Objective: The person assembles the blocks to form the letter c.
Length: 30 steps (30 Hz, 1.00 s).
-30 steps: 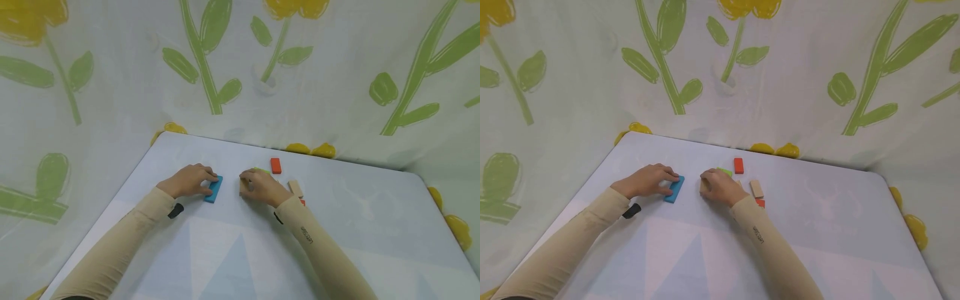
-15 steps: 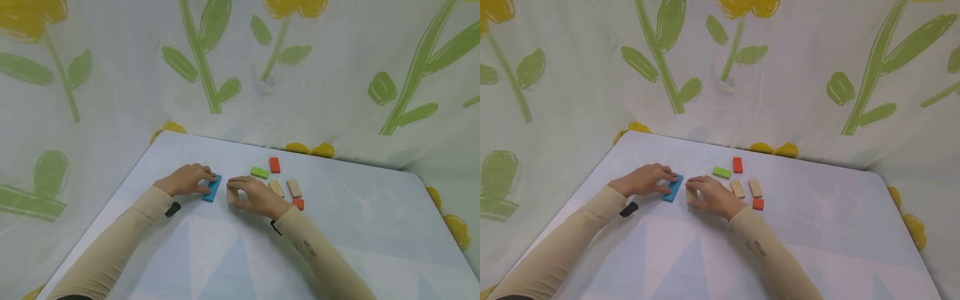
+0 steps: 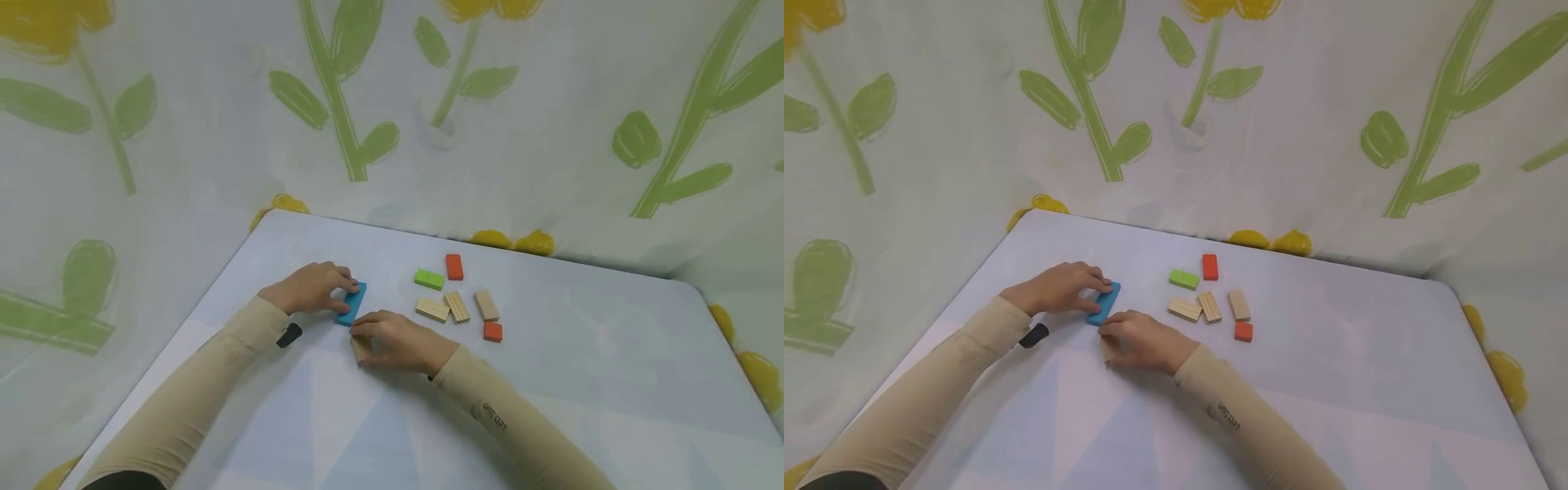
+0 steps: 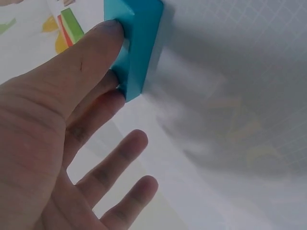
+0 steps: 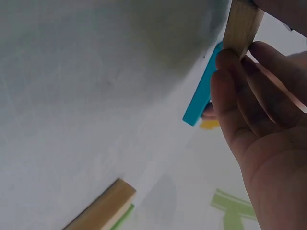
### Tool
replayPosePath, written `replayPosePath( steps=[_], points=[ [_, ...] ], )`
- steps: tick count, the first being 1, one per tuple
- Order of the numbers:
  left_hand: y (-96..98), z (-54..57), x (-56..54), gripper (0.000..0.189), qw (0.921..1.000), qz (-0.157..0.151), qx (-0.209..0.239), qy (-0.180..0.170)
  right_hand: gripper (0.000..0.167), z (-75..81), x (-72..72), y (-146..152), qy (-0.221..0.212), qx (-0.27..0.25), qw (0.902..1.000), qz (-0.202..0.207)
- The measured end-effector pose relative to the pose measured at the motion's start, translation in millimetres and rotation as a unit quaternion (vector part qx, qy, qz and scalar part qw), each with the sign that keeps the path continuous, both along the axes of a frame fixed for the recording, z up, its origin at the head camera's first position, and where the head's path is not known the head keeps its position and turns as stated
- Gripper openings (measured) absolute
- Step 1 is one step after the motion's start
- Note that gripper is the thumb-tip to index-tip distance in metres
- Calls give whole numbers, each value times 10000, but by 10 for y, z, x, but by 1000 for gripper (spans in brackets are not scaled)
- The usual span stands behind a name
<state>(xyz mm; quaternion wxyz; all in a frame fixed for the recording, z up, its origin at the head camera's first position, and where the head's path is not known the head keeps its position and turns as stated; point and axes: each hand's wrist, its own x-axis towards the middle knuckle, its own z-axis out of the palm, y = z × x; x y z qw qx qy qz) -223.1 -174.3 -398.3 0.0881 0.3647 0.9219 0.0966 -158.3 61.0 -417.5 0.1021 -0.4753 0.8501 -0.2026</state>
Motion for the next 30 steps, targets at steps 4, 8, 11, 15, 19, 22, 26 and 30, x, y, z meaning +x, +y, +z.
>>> replayPosePath(
  steps=[4,8,11,15,19,22,26,30],
  points=[
    [13,25,-7,47,10000,0,-22,-25,48,-20,-5,4,52,25,10000,-2],
    [7,30,-11,47,10000,-3,-60,-65,41,-20,-17,30,72,-75,9999,-4],
    [-5,16,-16,47,9999,-22,-60,-78,37,-40,-30,32,60,-84,9999,21],
    [-10,-4,-19,48,10000,-36,-11,-51,37,-59,-29,3,112,-73,9999,42],
    [2,-15,-31,48,10000,-50,23,-1,34,-51,-12,-25,310,1,9995,-91],
    [8,-26,-38,48,10000,8,-4,-11,33,-56,-11,-38,436,77,9988,-192],
    [5,-28,-34,48,10000,31,-31,13,33,-61,-20,-60,516,135,9983,-249],
    [-10,-17,-18,48,10000,-29,-3,51,32,-54,-22,-88,637,147,9975,-267]
  ],
)
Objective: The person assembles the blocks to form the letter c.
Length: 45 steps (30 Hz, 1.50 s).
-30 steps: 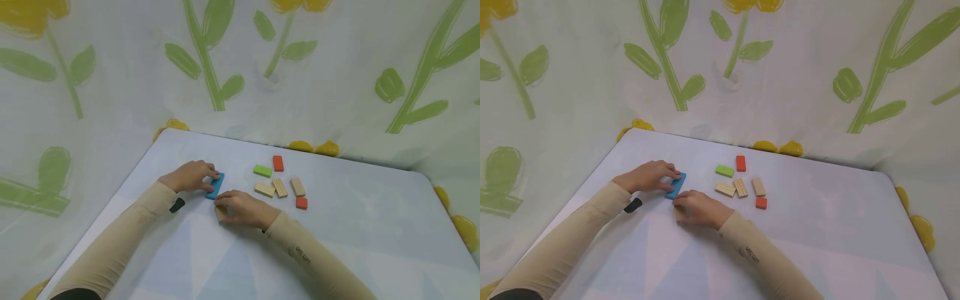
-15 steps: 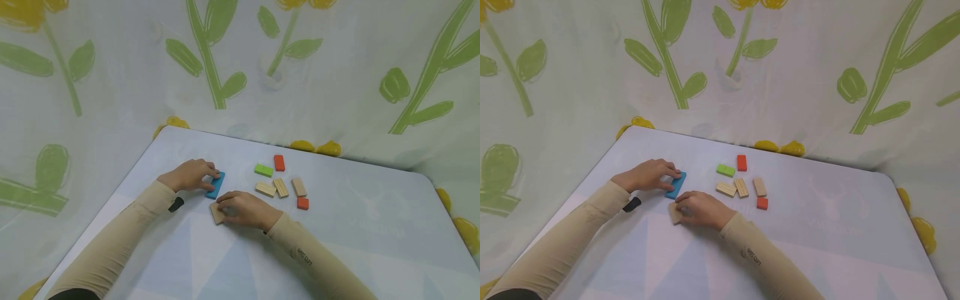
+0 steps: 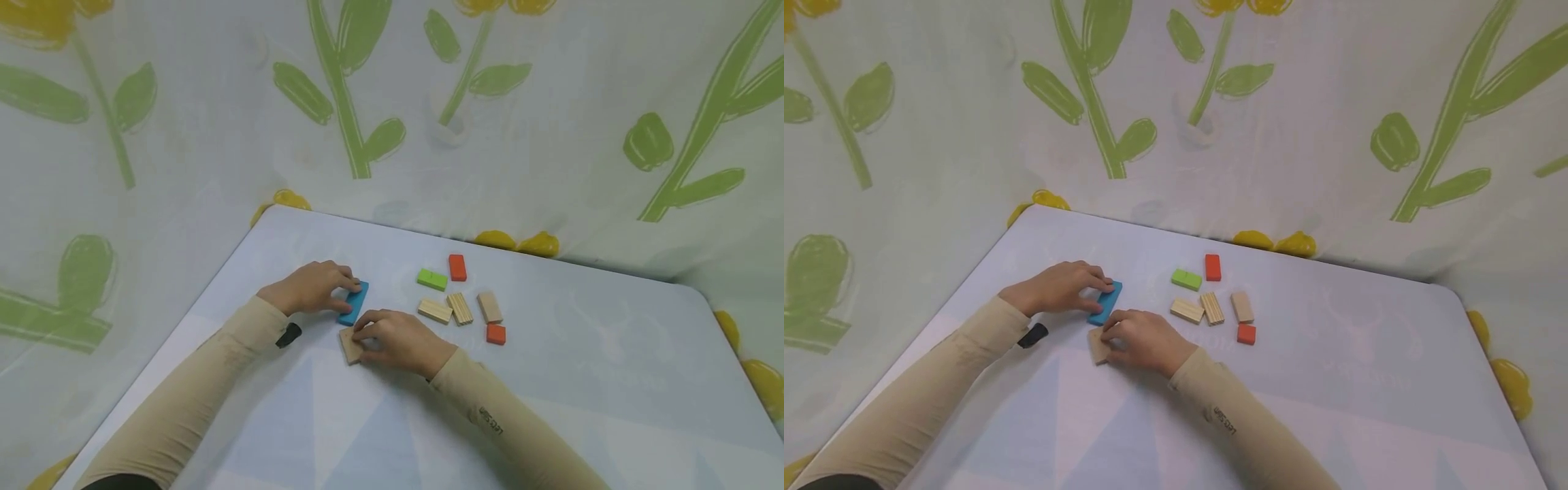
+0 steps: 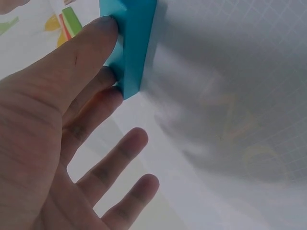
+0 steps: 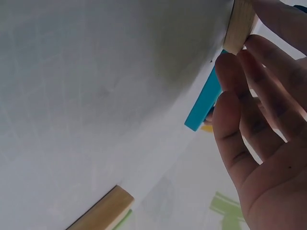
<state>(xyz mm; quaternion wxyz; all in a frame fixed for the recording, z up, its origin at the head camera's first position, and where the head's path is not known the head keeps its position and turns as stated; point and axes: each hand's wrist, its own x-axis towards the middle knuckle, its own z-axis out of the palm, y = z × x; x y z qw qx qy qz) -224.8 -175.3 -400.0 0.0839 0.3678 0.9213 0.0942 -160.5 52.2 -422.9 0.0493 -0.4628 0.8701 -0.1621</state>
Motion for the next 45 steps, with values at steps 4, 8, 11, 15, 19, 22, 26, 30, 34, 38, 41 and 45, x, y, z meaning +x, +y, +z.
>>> replayPosePath(
  steps=[4,8,11,15,19,22,26,30,34,38,41,45],
  points=[
    [0,11,14,48,10000,-3,24,-51,30,5,1,-19,66,38,9999,-101],
    [5,11,5,48,10000,-19,46,-79,30,6,-2,-31,65,96,9998,-180],
    [7,8,-6,48,9999,-17,25,-102,30,7,-4,-37,52,102,9998,-175],
    [10,6,-7,48,9999,9,10,-146,30,2,-14,-44,-2,101,9998,-155],
    [8,9,-4,48,9998,4,-23,-179,30,-8,-21,-49,-105,49,9998,-140],
    [7,8,-8,48,9999,-28,-50,-146,30,-8,-23,-51,-145,-15,9998,-120],
    [24,18,-6,49,9999,-56,-54,-75,30,-1,-31,-49,-110,-66,9999,-82],
    [36,30,7,49,9999,-4,-58,-110,31,-1,-29,-51,-72,-18,9999,-79],
    [37,21,0,48,9999,2,-92,-99,31,-6,-20,-58,-11,32,9999,-143],
    [39,20,-5,48,9999,7,-117,-106,29,-8,-11,-54,28,5,9998,-185],
    [37,22,-5,49,9998,34,-90,-154,32,-11,-14,-31,94,-2,9998,-175],
    [34,7,2,49,9996,75,-55,-267,39,-24,-18,52,156,-5,9992,-374]
  ],
)
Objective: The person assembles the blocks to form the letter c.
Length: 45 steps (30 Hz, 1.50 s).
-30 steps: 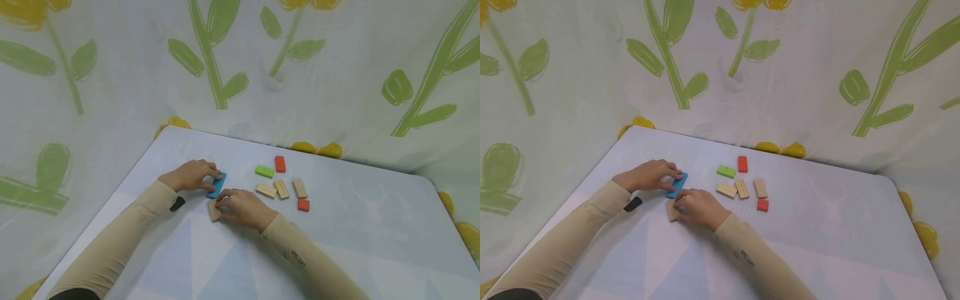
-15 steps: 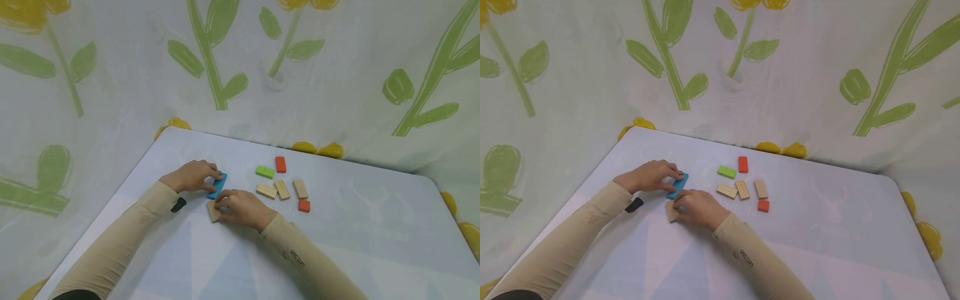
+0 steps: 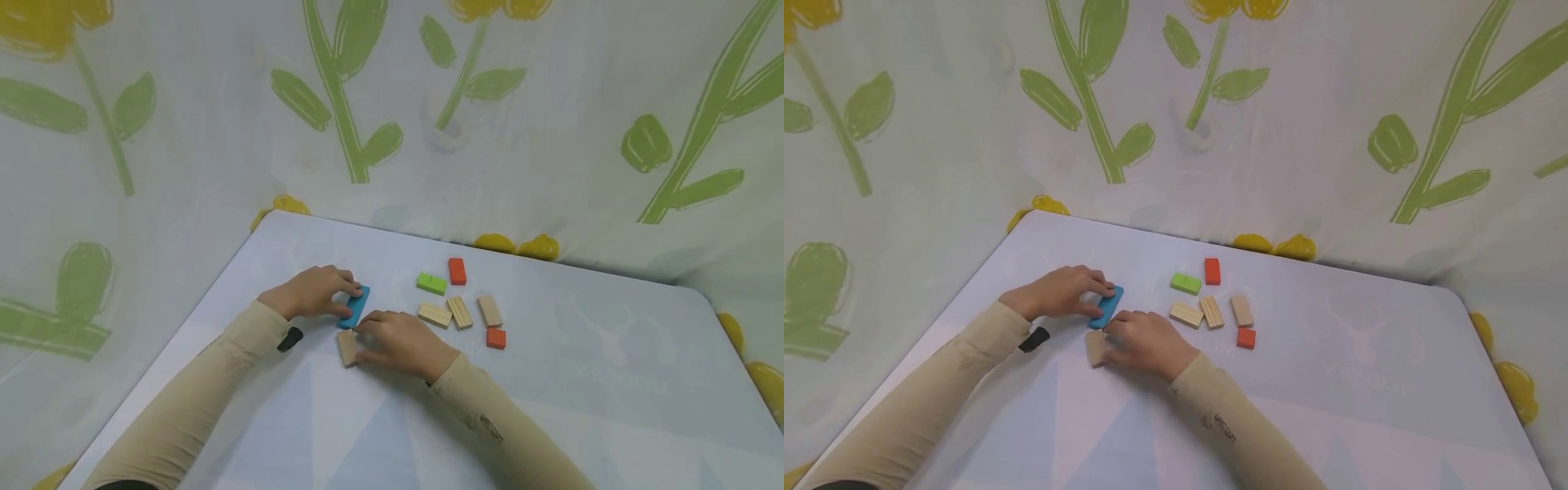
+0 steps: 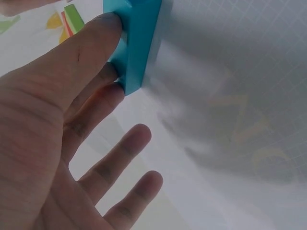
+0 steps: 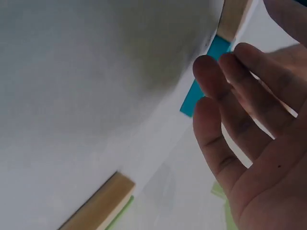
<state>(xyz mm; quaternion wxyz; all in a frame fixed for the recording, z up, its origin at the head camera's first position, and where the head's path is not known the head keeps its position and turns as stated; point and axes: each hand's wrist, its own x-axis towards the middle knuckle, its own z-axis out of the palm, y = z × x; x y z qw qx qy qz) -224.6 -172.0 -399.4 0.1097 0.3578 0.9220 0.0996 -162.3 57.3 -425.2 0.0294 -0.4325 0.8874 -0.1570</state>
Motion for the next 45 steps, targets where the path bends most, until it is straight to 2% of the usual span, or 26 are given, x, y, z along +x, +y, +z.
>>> replayPosePath(
  steps=[7,13,20,26,30,36,45],
  points=[
    [-13,-22,34,48,10000,-10,-12,-29,39,52,-35,271,-190,-415,9968,-657],
    [8,-4,30,48,10000,-25,-16,-8,45,123,-121,563,-124,-745,9901,-1182],
    [-8,8,28,50,10000,12,-2,-25,45,134,-205,756,-27,-528,9847,-1662],
    [-2,-1,39,50,10000,24,-38,-26,45,85,-240,815,220,-43,9857,-1669],
    [8,-4,47,49,10000,47,-15,-75,42,69,-264,842,365,22,9868,-1575],
    [7,1,51,49,9999,88,-4,-131,31,27,-315,834,216,69,9900,-1394],
    [11,-13,29,49,9999,4,33,-95,33,51,-316,823,153,189,9895,-1428]
  ],
)
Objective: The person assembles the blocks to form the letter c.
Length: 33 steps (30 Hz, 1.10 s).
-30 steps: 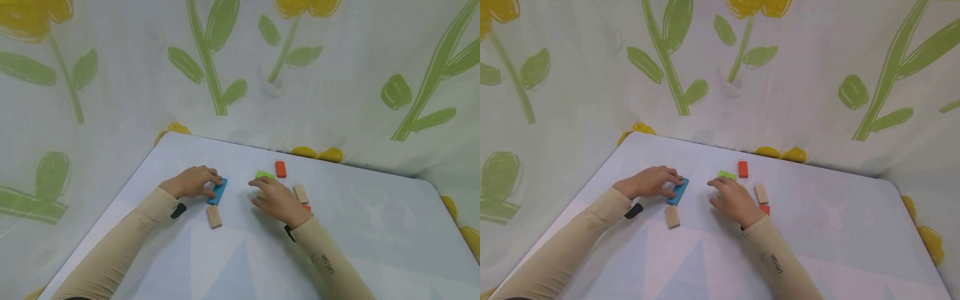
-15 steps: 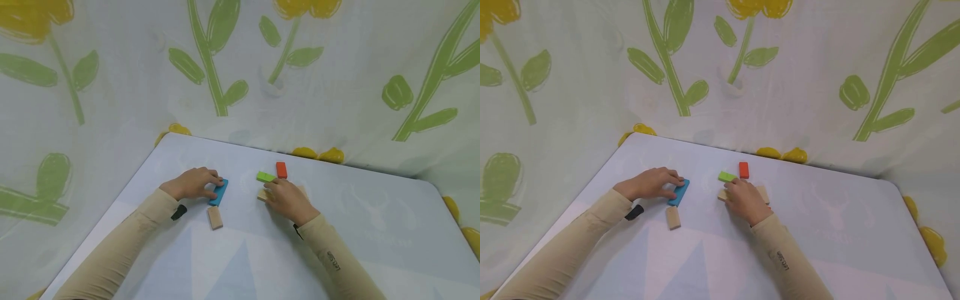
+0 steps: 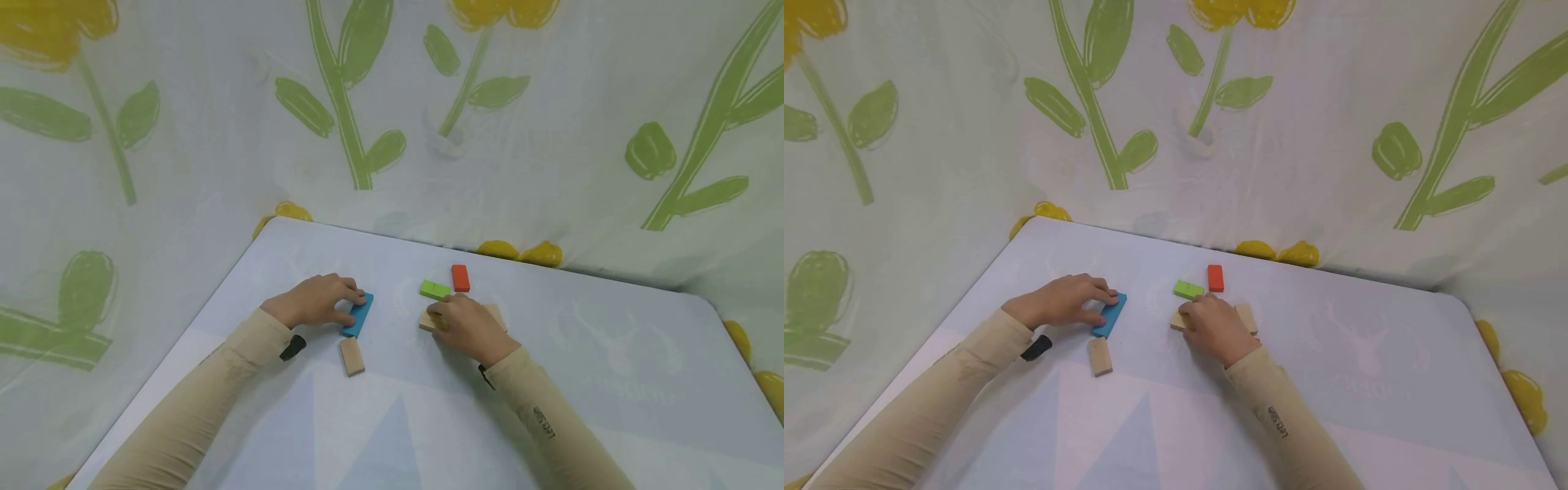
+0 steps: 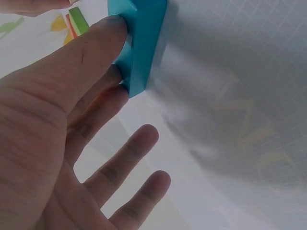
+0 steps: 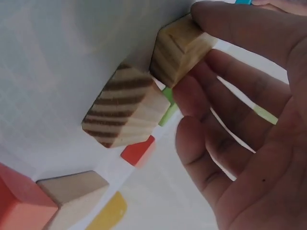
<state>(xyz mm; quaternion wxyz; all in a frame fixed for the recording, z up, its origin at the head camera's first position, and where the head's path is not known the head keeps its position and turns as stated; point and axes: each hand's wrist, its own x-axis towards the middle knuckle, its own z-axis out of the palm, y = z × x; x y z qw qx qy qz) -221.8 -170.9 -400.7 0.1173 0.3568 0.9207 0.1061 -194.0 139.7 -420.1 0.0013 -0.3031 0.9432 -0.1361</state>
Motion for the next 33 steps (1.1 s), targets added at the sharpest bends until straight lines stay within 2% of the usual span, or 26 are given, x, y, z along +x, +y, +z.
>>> replayPosePath(
  steps=[5,8,13,16,20,25,33],
  points=[
    [3,-9,3,49,10000,33,-28,-48,33,70,-3,20,369,-27,9993,13],
    [2,-17,4,50,9999,66,-57,-66,34,90,-37,35,848,-380,9956,133],
    [5,-29,5,50,9999,70,-69,-25,40,107,-120,28,1757,-1216,9762,361],
    [10,-6,15,50,10000,80,-43,-13,42,138,-162,0,2032,-1539,9661,414],
    [18,22,25,49,10000,60,-32,5,44,188,-207,-42,2043,-1677,9635,434],
    [20,28,20,48,10000,17,5,13,43,211,-285,-85,1905,-1538,9685,450],
    [12,17,11,49,10000,24,-46,36,40,226,-403,-196,1881,-1498,9697,441]
  ],
)
